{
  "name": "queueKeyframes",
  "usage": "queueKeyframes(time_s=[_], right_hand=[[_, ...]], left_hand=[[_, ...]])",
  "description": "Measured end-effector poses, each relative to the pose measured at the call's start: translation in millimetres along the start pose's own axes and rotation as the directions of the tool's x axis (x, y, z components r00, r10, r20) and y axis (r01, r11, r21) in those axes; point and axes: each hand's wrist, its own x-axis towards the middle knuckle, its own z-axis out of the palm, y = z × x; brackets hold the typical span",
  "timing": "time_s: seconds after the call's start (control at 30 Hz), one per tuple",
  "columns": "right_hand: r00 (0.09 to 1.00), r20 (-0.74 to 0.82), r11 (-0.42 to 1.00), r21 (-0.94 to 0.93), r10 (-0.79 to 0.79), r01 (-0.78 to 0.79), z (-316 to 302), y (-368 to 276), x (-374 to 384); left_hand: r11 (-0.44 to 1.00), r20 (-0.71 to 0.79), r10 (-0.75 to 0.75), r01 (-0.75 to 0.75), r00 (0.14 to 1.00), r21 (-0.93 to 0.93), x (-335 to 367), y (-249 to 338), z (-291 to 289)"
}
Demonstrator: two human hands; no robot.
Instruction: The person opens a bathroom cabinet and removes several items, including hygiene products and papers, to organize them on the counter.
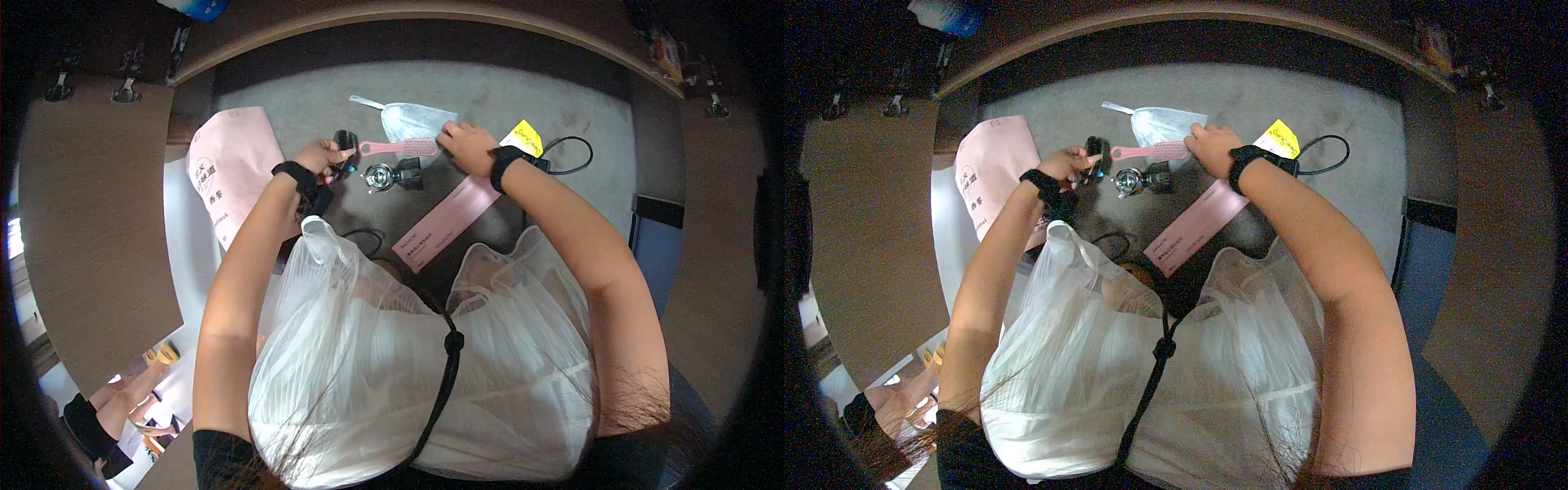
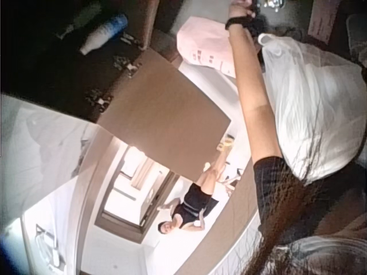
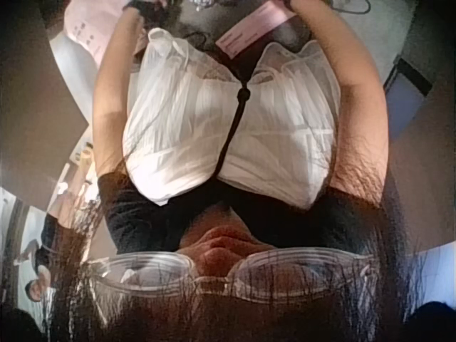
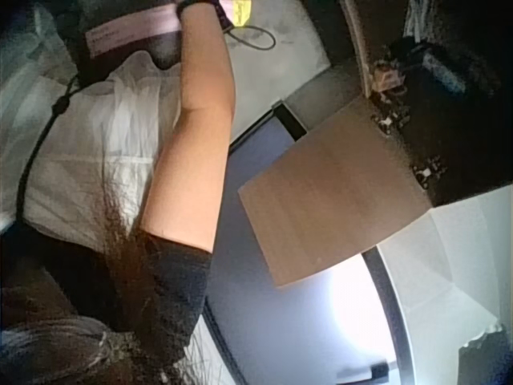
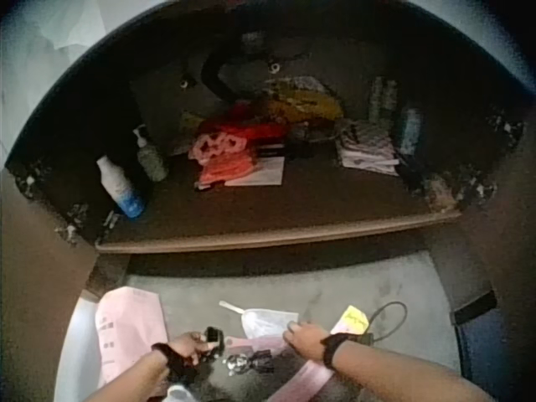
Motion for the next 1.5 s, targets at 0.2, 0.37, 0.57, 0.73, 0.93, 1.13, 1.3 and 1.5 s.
queueKeyframes(time_s=[0.2, 0.37, 0.57, 0.73, 0.93, 1.13, 1.3, 1.5], right_hand=[[1.000, -0.025, 1.000, 0.021, 0.003, -0.003, -0.8, 4.0, 0.6], [0.979, -0.202, 0.990, 0.131, -0.025, 0.052, -40.1, 5.6, 7.9], [0.633, -0.773, 0.994, 0.035, -0.038, 0.102, -119.9, -1.2, 27.8], [0.526, -0.847, 0.991, 0.005, 0.074, -0.133, -151.7, 22.2, 47.3], [0.690, -0.679, 0.952, 0.045, 0.252, -0.304, -158.7, 37.9, 73.6], [0.883, -0.284, 0.924, 0.191, 0.374, -0.331, -209.6, 22.4, 100.2], [0.860, -0.256, 0.847, 0.434, 0.442, -0.306, -237.3, 52.7, 145.5], [0.875, -0.406, 0.952, 0.254, 0.263, -0.169, -256.0, 73.3, 187.6]], left_hand=[[0.745, -0.222, 0.370, -0.145, 0.902, 0.651, 23.3, -55.0, 2.0], [0.777, -0.194, 0.401, -0.220, 0.895, 0.590, 52.6, -107.8, -21.2], [0.601, -0.258, 0.412, -0.048, 0.874, 0.798, 9.2, -74.2, 5.1], [0.597, -0.291, 0.416, -0.017, 0.862, 0.802, 3.2, -68.6, 13.5], [0.705, -0.327, 0.475, -0.131, 0.817, 0.697, 11.4, -72.3, 16.9], [0.681, -0.248, 0.431, -0.132, 0.868, 0.721, 5.4, -74.6, 17.0], [0.652, -0.252, 0.404, -0.084, 0.879, 0.754, 18.9, -83.5, 19.4], [0.647, -0.278, 0.345, -0.012, 0.897, 0.762, 8.9, -71.0, 25.0]])
